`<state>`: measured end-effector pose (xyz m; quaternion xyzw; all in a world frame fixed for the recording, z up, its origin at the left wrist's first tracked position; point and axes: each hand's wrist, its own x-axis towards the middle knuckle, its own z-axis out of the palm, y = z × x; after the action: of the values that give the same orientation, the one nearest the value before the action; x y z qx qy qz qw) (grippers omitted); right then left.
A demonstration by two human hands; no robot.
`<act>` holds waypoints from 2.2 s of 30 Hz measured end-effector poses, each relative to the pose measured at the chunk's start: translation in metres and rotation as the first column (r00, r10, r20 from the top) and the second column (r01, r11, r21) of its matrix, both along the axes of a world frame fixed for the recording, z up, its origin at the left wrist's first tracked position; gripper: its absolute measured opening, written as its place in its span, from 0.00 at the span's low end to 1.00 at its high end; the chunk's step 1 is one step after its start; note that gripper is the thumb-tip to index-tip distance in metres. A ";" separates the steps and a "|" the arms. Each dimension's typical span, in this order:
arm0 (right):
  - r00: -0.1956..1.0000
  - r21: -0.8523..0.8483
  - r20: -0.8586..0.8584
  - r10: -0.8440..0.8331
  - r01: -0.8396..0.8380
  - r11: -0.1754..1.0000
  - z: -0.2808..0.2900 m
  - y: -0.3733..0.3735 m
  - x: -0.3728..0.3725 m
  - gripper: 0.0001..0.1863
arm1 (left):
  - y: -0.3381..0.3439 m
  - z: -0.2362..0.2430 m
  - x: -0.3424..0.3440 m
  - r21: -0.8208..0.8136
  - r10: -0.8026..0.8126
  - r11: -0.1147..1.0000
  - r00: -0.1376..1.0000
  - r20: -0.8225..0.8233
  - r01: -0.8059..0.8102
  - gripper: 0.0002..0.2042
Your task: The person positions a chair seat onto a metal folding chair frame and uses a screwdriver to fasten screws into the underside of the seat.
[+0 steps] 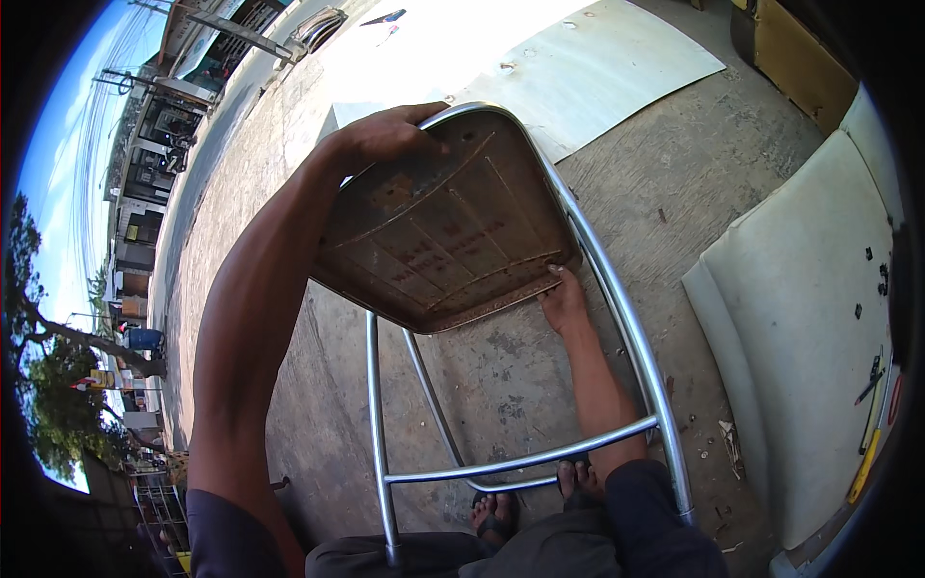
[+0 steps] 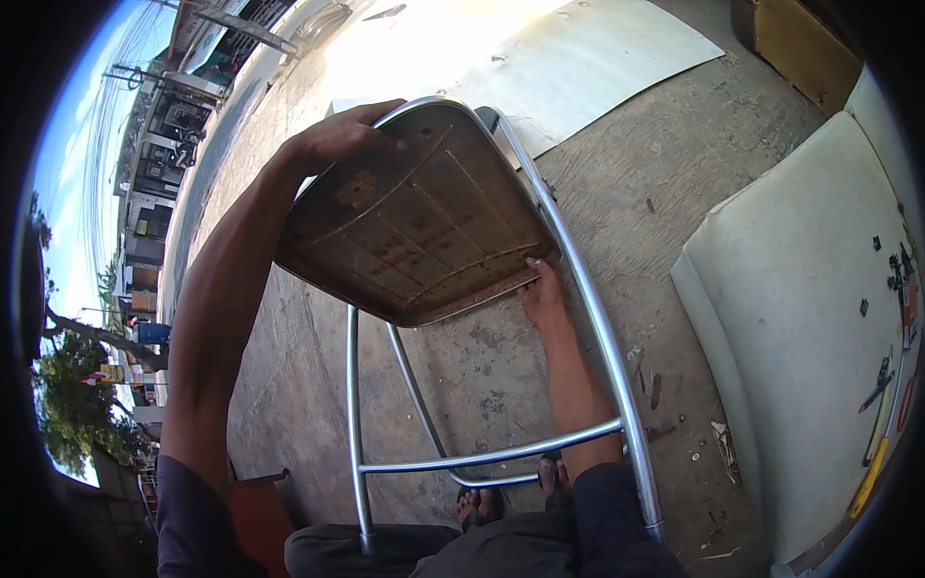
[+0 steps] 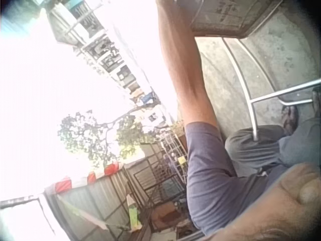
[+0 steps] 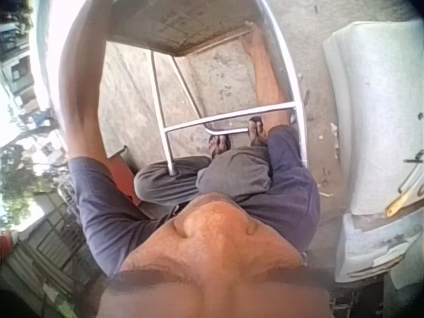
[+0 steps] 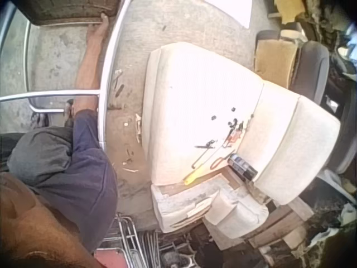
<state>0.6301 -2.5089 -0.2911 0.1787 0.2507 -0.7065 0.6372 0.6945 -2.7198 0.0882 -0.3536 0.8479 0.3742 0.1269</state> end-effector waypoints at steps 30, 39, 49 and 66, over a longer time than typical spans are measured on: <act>0.991 -0.005 -0.118 0.055 -0.056 0.998 -0.015 0.001 0.001 0.26 | -0.013 0.004 0.005 0.141 -0.067 0.987 0.997 -0.034 0.071 0.34; 0.992 -0.021 -0.112 0.053 -0.056 0.998 -0.017 0.000 0.006 0.27 | -0.018 0.005 0.002 0.099 -0.106 0.989 0.994 -0.021 0.107 0.34; 0.995 -0.092 -0.104 0.007 -0.017 0.996 -0.026 0.002 0.006 0.26 | -0.020 0.006 -0.003 0.165 -0.115 0.979 0.992 -0.047 0.121 0.32; 0.978 -0.090 -0.210 0.024 -0.044 0.995 -0.007 0.009 0.005 0.23 | -0.008 0.005 -0.008 0.101 -0.017 0.995 1.000 0.006 0.016 0.31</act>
<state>0.6355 -2.5000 -0.2980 0.0693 0.2855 -0.7214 0.6271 0.6869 -2.7279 0.0936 -0.3410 0.8303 0.4145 0.1504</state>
